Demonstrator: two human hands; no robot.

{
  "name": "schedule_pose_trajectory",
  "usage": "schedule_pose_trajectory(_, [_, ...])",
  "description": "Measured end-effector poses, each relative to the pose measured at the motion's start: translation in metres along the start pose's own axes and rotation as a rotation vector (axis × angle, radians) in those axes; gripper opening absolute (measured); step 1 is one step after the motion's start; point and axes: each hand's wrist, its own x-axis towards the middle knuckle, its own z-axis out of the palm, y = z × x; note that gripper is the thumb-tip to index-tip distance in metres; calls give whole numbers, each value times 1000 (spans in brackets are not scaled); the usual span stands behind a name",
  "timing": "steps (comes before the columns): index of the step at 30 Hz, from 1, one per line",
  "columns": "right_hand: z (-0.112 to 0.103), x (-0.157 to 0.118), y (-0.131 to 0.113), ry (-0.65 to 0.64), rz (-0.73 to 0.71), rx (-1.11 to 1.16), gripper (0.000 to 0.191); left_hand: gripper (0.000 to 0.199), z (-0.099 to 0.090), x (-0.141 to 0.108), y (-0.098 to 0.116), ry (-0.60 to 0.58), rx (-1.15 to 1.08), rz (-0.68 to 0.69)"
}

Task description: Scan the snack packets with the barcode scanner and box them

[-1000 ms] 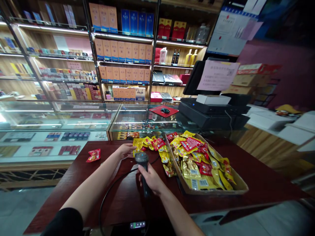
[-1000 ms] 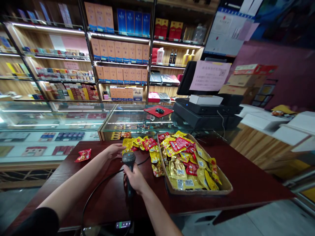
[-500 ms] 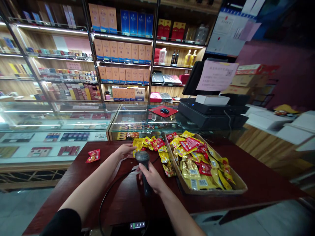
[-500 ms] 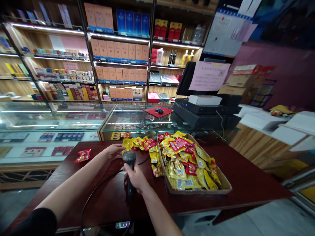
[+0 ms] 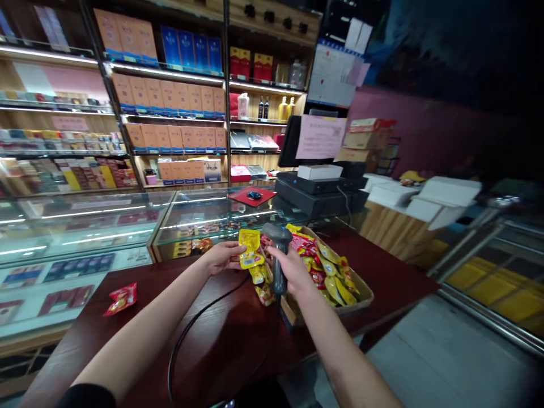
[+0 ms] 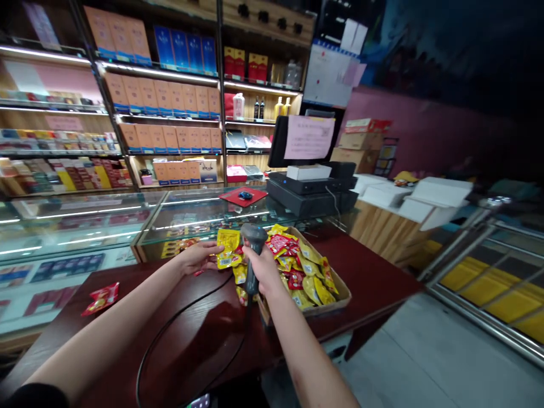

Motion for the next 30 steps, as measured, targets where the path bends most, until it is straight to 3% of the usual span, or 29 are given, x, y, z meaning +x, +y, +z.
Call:
schedule_pose_trajectory(6, [-51,2,-32,76,-57,21,33,36,72,41,2,-143,55,-1])
schedule_pose_trajectory(10, [-83,1,-40,135,-74,-3,32,37,110,61,-7,-136,120,-12])
schedule_pose_trajectory(13, [-99,-1,-42,170,-61,-6,32,37,128,72,-17,-124,206,-1])
schedule_pose_trajectory(17, [-111,0,-40,222,-41,-47,28,39,136,81,-27,-45,441,84])
schedule_pose_trajectory(21, [-112,3,-38,294,-84,-126,27,37,125,79,-22,66,588,210])
schedule_pose_trajectory(24, [-98,6,-36,260,-114,-76,30,33,99,68,-14,103,588,234])
schedule_pose_trajectory(27, [-72,7,-31,162,-121,-22,33,31,54,53,-10,217,569,247])
schedule_pose_trajectory(30, [-39,8,-17,46,-62,0,34,32,-5,39,-15,366,531,215])
